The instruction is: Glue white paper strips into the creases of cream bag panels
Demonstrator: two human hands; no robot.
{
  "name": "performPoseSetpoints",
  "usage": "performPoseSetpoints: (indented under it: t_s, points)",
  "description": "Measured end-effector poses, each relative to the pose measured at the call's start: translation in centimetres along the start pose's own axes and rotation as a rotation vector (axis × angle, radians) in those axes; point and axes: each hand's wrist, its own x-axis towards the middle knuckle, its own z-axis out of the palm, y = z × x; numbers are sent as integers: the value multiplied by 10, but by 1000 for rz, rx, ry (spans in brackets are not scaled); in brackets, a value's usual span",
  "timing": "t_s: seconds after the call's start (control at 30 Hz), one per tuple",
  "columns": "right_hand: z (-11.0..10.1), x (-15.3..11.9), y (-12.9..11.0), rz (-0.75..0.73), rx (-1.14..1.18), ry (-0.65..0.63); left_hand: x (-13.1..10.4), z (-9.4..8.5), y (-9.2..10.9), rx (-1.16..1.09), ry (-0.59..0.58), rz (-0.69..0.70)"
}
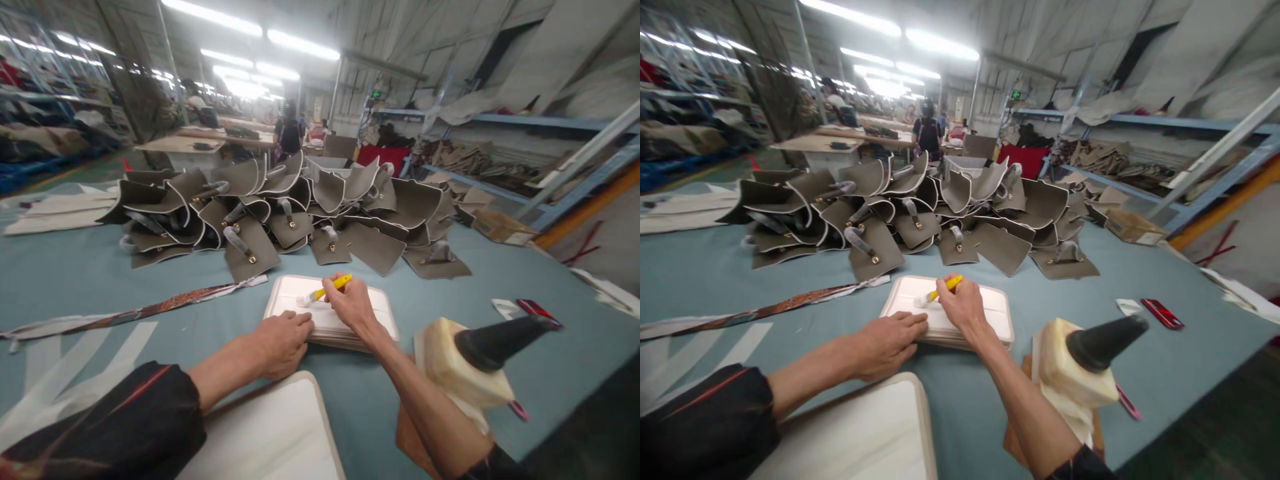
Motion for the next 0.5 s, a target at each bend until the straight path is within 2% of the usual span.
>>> performPoseSetpoints:
  t_s: [0.3, 0.5]
  points:
    - [-95, -6, 39, 66, -158, 70, 6, -3, -7, 12, 2, 0]
    - [-138, -19, 56, 95, -309, 127, 9, 2, -16, 40, -3, -13]
